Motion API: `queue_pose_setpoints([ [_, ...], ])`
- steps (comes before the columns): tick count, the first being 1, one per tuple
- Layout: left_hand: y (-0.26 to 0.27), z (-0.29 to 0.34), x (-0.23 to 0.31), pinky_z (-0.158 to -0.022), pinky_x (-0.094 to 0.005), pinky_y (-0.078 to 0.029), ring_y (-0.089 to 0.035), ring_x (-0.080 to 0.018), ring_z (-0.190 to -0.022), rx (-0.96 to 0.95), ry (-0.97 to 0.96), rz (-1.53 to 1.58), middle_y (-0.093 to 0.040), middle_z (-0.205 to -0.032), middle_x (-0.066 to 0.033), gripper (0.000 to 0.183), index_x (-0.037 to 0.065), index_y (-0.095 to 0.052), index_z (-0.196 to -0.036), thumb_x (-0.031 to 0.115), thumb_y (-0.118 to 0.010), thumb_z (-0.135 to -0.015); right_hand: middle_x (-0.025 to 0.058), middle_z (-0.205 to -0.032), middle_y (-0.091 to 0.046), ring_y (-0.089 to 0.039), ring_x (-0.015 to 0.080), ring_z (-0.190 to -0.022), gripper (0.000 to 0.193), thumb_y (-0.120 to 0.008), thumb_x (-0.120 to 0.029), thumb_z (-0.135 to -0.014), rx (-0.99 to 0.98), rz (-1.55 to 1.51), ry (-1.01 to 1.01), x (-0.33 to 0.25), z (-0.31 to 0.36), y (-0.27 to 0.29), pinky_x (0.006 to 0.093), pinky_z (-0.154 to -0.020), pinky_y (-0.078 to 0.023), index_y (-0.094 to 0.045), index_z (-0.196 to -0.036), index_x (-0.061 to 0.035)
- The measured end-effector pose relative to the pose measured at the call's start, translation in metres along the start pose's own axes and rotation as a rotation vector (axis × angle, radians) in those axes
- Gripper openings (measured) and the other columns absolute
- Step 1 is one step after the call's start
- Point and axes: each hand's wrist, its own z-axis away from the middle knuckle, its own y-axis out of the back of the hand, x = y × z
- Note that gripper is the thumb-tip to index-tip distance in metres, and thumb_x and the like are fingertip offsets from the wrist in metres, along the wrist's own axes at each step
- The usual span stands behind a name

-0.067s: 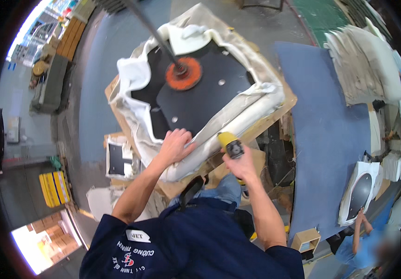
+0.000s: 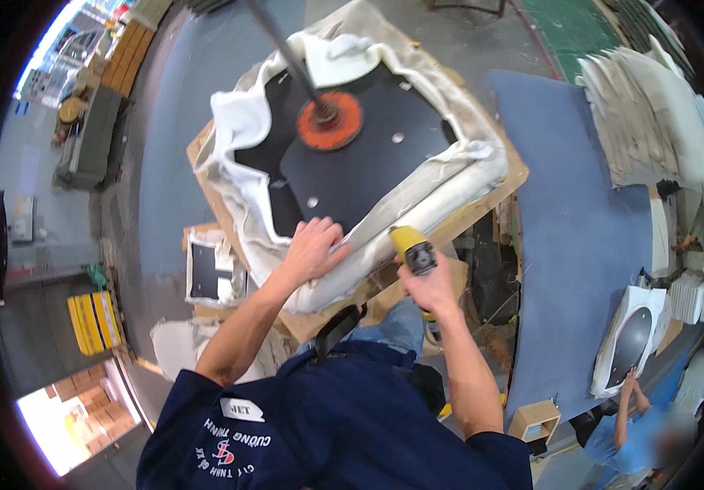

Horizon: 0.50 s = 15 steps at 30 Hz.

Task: The person stretches and staples white fabric onto a black cushion base using a staple gun. They repeatedly pull the fabric taut and secure it around the edges of the cushion.

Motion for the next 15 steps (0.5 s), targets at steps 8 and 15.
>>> queue_pose_setpoints([
  [8,-0.009,-0.011,-0.016,-0.087,-0.0481,-0.034,-0.047,-0.031,-0.106,0.119,-0.05,0.079,-0.05,-0.107,-0.0097,0.022,0.012,-0.066,-0.085,0.032,-0.076,-0.083,0.0054,-0.096,-0.074,-0.064,0.0118,-0.06,0.034,-0.068,0.001,-0.084,0.09,0.118,0.007,-0.019,0.004,-0.019,0.0294,-0.055,-0.054,-0.066,-0.119,0.0016],
  [15,-0.028,-0.011,-0.026,-0.094,-0.0517,-0.031,-0.043,-0.0333,-0.114,0.257,-0.062,0.163,-0.048,-0.115,-0.0114,0.022,0.012,-0.066,-0.082,0.027,-0.081,-0.078,0.0057,-0.097,-0.074,-0.062,0.0116,-0.058,0.037,-0.064,0.004,-0.084,0.14,0.143,-0.06,-0.034,0.003,-0.022,0.0283,-0.054,-0.052,-0.066,-0.12,0.001],
])
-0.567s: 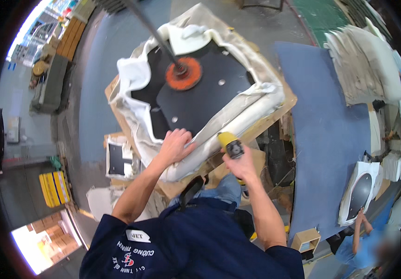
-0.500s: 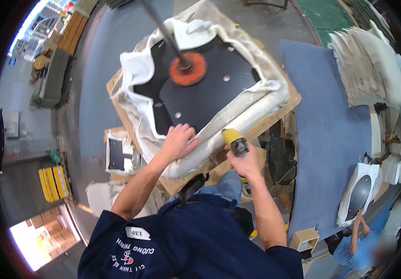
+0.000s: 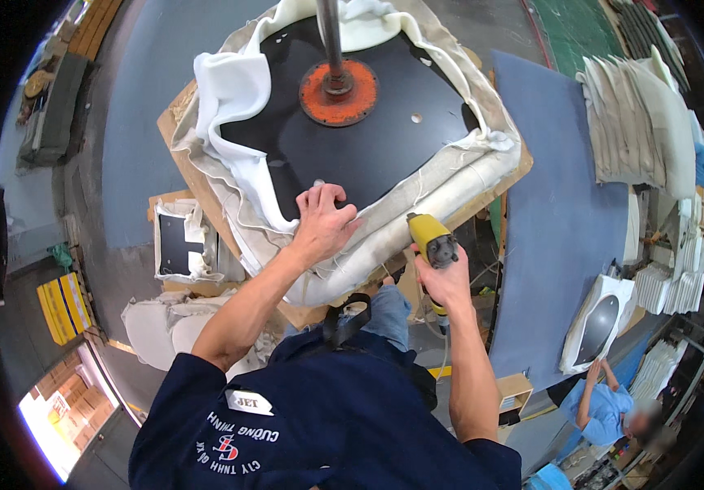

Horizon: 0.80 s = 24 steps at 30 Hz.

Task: The person stretches and staples white fabric onto a black cushion base using a staple gun. They repeatedly pull the fabric taut and secure it around the edges of the cushion.

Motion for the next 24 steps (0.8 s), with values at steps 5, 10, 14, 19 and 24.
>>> queue_pose_setpoints([
  [5,0.001,-0.007,0.0,-0.093,-0.0527,-0.031,-0.042,-0.0347,-0.114,0.004,0.004,-0.009,-0.049,-0.114,-0.0119,0.02,0.012,-0.067,-0.083,0.028,-0.079,-0.082,0.0063,-0.094,-0.074,-0.062,0.0126,-0.057,0.031,-0.062,0.003,-0.084,-0.011,0.043,0.014,-0.012,-0.005,0.003,0.0294,-0.055,-0.053,-0.067,-0.114,0.004],
  [10,0.007,-0.007,0.002,-0.092,-0.0524,-0.031,-0.042,-0.0349,-0.115,0.023,0.034,-0.006,-0.049,-0.115,-0.0126,0.018,0.013,-0.069,-0.084,0.028,-0.079,-0.081,0.0065,-0.091,-0.072,-0.062,0.0129,-0.057,0.029,-0.064,0.002,-0.083,-0.017,0.009,-0.042,-0.026,-0.005,-0.011,0.0297,-0.055,-0.053,-0.067,-0.111,0.0047],
  [14,0.002,-0.009,-0.001,-0.091,-0.0525,-0.031,-0.042,-0.0351,-0.116,0.094,0.08,-0.007,-0.049,-0.116,-0.0126,0.017,0.014,-0.07,-0.084,0.026,-0.08,-0.078,0.0073,-0.094,-0.072,-0.062,0.0138,-0.058,0.03,-0.064,-0.001,-0.083,-0.167,0.089,-0.122,-0.061,-0.007,-0.032,0.0303,-0.056,-0.054,-0.064,-0.113,0.0047],
  [19,-0.002,-0.005,-0.004,-0.092,-0.0529,-0.031,-0.042,-0.0348,-0.117,0.122,0.1,0.03,-0.048,-0.116,-0.0125,0.016,0.014,-0.068,-0.085,0.021,-0.079,-0.075,0.0092,-0.1,-0.072,-0.066,0.0155,-0.062,0.037,-0.065,-0.003,-0.082,-0.261,0.222,-0.168,-0.077,-0.016,-0.053,0.0312,-0.06,-0.055,-0.061,-0.118,0.0039],
  [24,-0.011,-0.003,-0.003,-0.092,-0.0533,-0.031,-0.042,-0.0346,-0.118,0.118,0.123,0.025,-0.048,-0.117,-0.0122,0.016,0.012,-0.066,-0.084,0.02,-0.077,-0.075,0.0107,-0.1,-0.072,-0.068,0.0182,-0.066,0.045,-0.066,-0.005,-0.081,-0.271,0.304,-0.18,-0.081,-0.019,-0.058,0.0343,-0.063,-0.057,-0.06,-0.126,-0.0001],
])
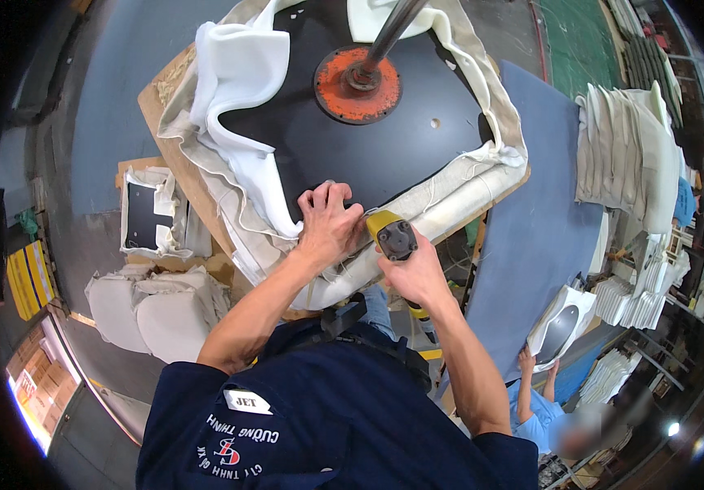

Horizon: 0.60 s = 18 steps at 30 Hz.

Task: The person stretches and staples white fabric onto a black cushion base using a staple gun. They repeatedly pull the fabric taut and secure it around the edges of the cushion.

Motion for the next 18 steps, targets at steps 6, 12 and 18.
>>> queue_pose_setpoints([
  [6,0.008,-0.008,0.006,-0.095,-0.0539,-0.031,-0.044,-0.0346,-0.119,-0.069,0.006,-0.033,-0.05,-0.116,-0.0121,0.023,0.01,-0.065,-0.097,0.019,-0.075,-0.078,0.0141,-0.098,-0.072,-0.07,0.0229,-0.076,0.05,-0.068,-0.01,-0.081,0.077,0.092,0.082,0.008,-0.006,0.004,0.0384,-0.073,-0.057,-0.061,-0.129,-0.0021],
  [12,0.006,-0.04,0.04,-0.115,-0.0584,-0.025,-0.037,-0.0341,-0.143,-0.214,-0.323,-0.177,-0.044,-0.153,-0.0129,0.063,0.01,-0.059,-0.138,0.034,-0.074,-0.082,0.0078,-0.083,-0.07,-0.062,0.0127,-0.054,0.03,-0.075,-0.011,-0.086,0.15,-0.274,0.076,0.036,-0.023,0.078,0.0296,-0.048,-0.05,-0.066,-0.111,0.0026],
  [18,-0.049,-0.096,0.049,-0.125,-0.0641,-0.007,-0.019,-0.029,-0.157,-0.379,-0.64,-0.223,-0.033,-0.166,-0.0033,0.076,0.012,-0.042,-0.157,0.057,-0.052,-0.095,0.0066,-0.09,-0.072,-0.058,0.0107,-0.054,0.026,-0.066,-0.005,-0.084,0.225,-0.153,0.067,0.016,-0.062,0.159,0.0284,-0.048,-0.047,-0.067,-0.109,0.0016],
])
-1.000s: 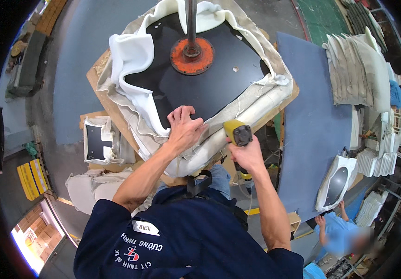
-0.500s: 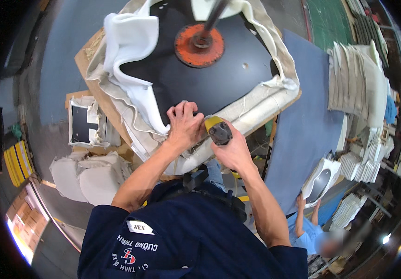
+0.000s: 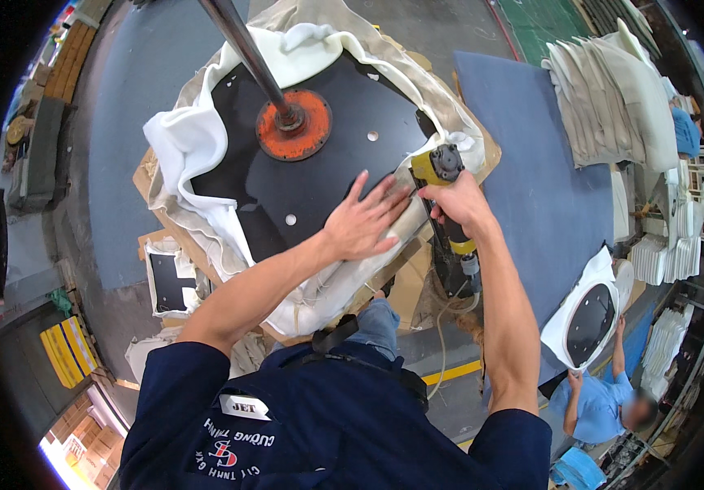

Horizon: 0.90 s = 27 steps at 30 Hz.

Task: The person stretches and staples white fabric onto a black cushion base using a staple gun. They repeatedly pull the fabric taut and secure it around the edges of the cushion.

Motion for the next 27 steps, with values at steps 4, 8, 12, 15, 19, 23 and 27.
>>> queue_pose_setpoints([
  [4,-0.007,-0.002,-0.006,-0.125,-0.0637,-0.004,-0.018,-0.0287,-0.158,0.003,0.063,0.033,-0.033,-0.166,-0.0005,0.077,0.014,-0.039,-0.159,0.061,-0.043,-0.098,0.0069,-0.083,-0.07,-0.058,0.0118,-0.053,0.023,-0.068,-0.005,-0.083,-0.013,0.065,-0.009,-0.018,-0.007,0.0,0.029,-0.047,-0.047,-0.068,-0.105,0.0024],
  [8,-0.005,-0.004,-0.003,-0.124,-0.0654,-0.009,-0.018,-0.0304,-0.158,-0.047,0.117,0.071,-0.033,-0.167,0.0002,0.078,0.018,-0.035,-0.161,0.061,-0.045,-0.098,0.0077,-0.07,-0.065,-0.06,0.0137,-0.052,0.02,-0.072,-0.009,-0.081,0.008,0.135,-0.058,-0.016,-0.015,-0.001,0.0301,-0.048,-0.048,-0.067,-0.096,0.0039],
  [12,-0.007,-0.008,-0.006,-0.124,-0.0654,-0.009,-0.017,-0.0316,-0.158,-0.026,0.153,0.082,-0.034,-0.166,0.0004,0.077,0.019,-0.037,-0.161,0.063,-0.043,-0.098,0.0081,-0.062,-0.062,-0.06,0.015,-0.051,0.017,-0.07,-0.009,-0.08,-0.003,0.12,-0.013,-0.026,0.002,-0.011,0.0314,-0.048,-0.048,-0.066,-0.089,0.0047],
  [15,-0.01,-0.008,-0.004,-0.123,-0.066,-0.009,-0.017,-0.0322,-0.158,-0.038,0.165,0.082,-0.036,-0.165,0.0002,0.076,0.02,-0.038,-0.16,0.064,-0.041,-0.098,0.0084,-0.064,-0.063,-0.06,0.0152,-0.051,0.017,-0.068,-0.009,-0.081,-0.002,0.146,-0.04,-0.021,-0.002,-0.016,0.0312,-0.047,-0.048,-0.067,-0.091,0.0052],
  [19,-0.014,-0.002,-0.003,-0.124,-0.0667,-0.008,-0.015,-0.0327,-0.159,-0.005,0.167,0.113,-0.039,-0.164,-0.0006,0.075,0.02,-0.04,-0.159,0.065,-0.039,-0.099,0.0084,-0.066,-0.063,-0.06,0.0155,-0.052,0.018,-0.064,-0.009,-0.082,0.006,0.111,0.015,-0.03,0.021,-0.029,0.0312,-0.049,-0.05,-0.066,-0.091,0.0064],
  [23,-0.014,-0.008,-0.006,-0.124,-0.0663,-0.005,-0.014,-0.0329,-0.159,-0.023,0.159,0.091,-0.04,-0.163,-0.001,0.075,0.018,-0.045,-0.156,0.066,-0.039,-0.099,0.0084,-0.07,-0.065,-0.061,0.0149,-0.054,0.023,-0.066,-0.008,-0.083,-0.019,0.191,-0.026,-0.029,0.006,-0.025,0.0307,-0.049,-0.05,-0.066,-0.099,0.0071],
  [27,-0.014,-0.01,-0.005,-0.124,-0.0663,-0.004,-0.013,-0.033,-0.159,-0.022,0.168,0.109,-0.045,-0.159,-0.0021,0.074,0.015,-0.051,-0.151,0.066,-0.04,-0.098,0.0087,-0.069,-0.064,-0.061,0.0149,-0.054,0.017,-0.064,-0.009,-0.084,0.009,0.1,-0.005,-0.025,0.02,-0.037,0.0306,-0.049,-0.05,-0.065,-0.092,0.005],
])
